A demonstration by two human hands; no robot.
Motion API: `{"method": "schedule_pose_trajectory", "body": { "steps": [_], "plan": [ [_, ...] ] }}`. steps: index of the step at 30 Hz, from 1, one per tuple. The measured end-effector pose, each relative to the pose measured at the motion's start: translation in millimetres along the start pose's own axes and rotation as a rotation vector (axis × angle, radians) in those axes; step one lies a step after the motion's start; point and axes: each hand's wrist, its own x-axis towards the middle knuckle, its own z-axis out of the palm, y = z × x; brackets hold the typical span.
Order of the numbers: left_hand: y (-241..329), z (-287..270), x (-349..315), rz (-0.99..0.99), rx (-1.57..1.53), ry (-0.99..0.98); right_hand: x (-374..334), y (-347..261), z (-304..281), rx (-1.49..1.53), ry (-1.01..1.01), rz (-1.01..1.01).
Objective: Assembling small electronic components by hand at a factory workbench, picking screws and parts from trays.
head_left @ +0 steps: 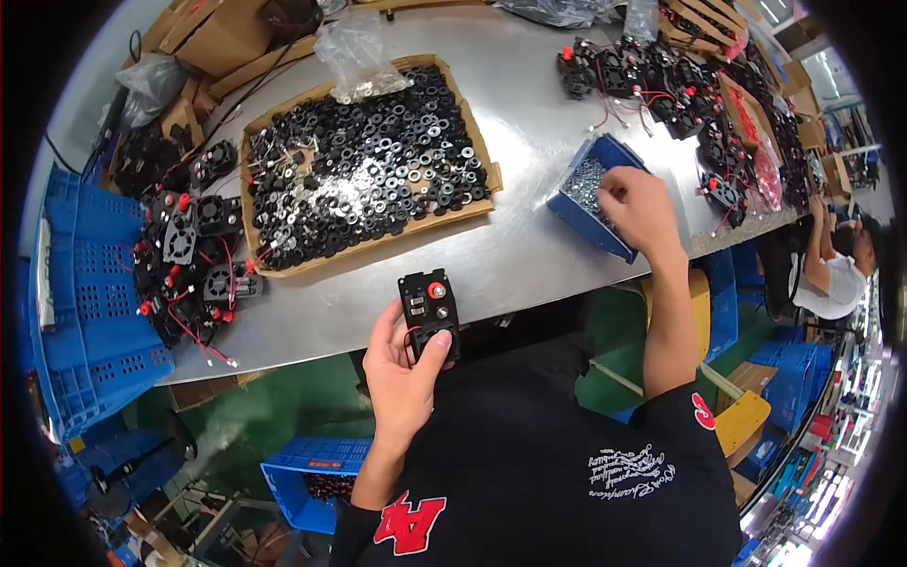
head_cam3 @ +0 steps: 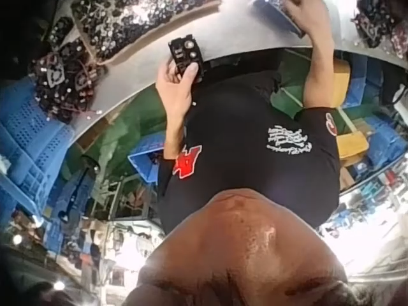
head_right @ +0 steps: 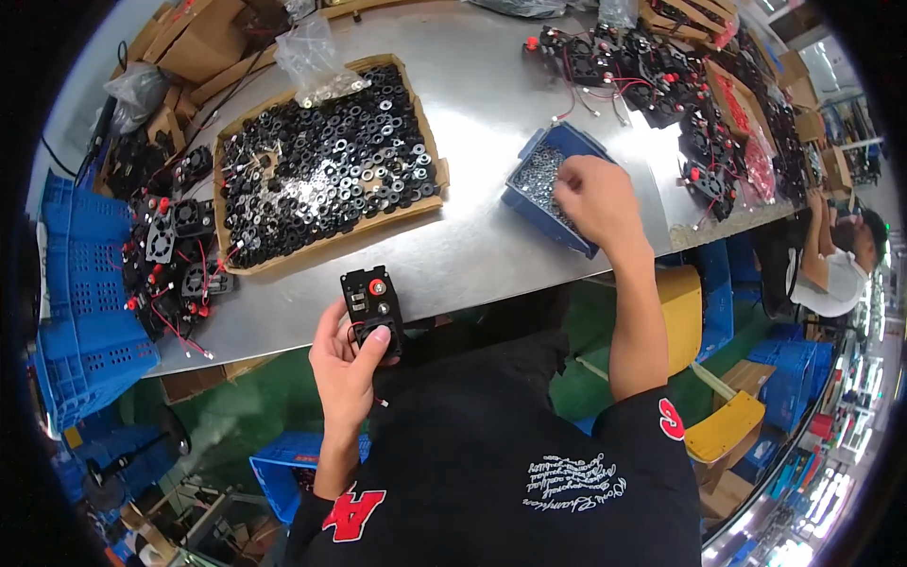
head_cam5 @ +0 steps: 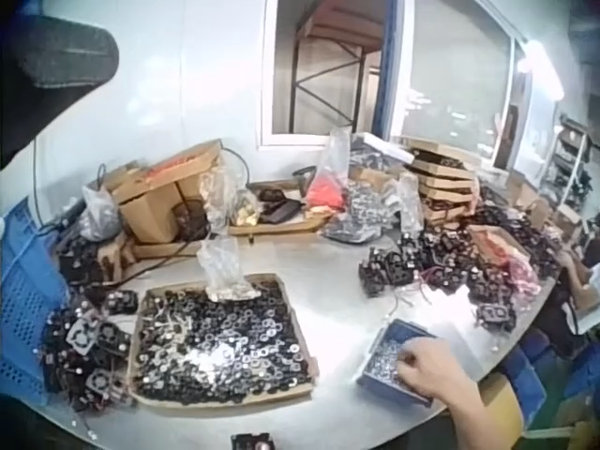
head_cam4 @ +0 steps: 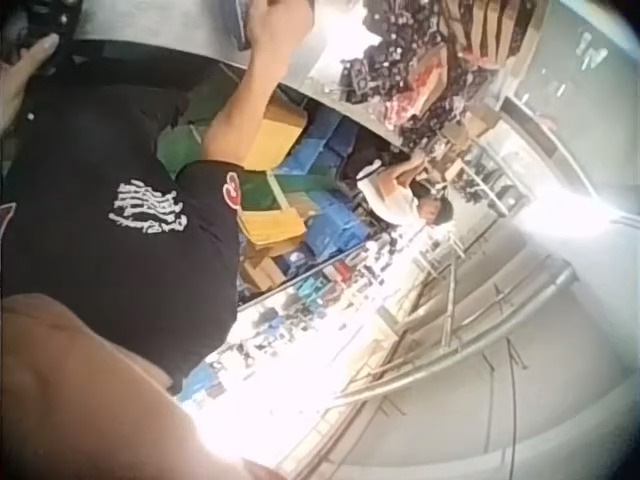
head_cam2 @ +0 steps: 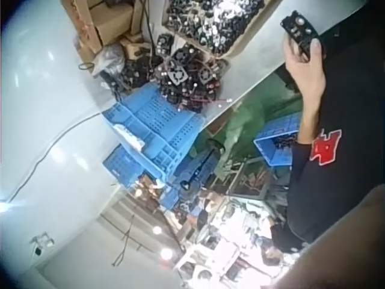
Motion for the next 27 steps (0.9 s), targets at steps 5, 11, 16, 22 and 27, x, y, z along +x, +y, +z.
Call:
{"method": "schedule_pose_trajectory", "body": {
  "steps": [5, 11, 16, 22, 27],
  "plan": [
    [1, 0, 2, -0.027, 0.004, 0.007, -13, -7, 0, 0.594, 0.320, 0.244],
    [-1, 0, 6, -0.042, -0.023, -0.053, -3, -3, -7, 0.245, 0.294, 0.343],
    [-1, -4, 6, -0.042, -0.002, -0.032, -3, 4, 9, 0.224, 0.177, 0.147],
    [-3, -9, 8, -0.041, -0.007, -0.045, 9, 3, -7, -0.050, -0.021, -0.011],
    [-6, -10, 9, -0.048, -0.001, -0.052, 10, 10, 0, 0.030, -0.049, 0.050]
  ]
}}
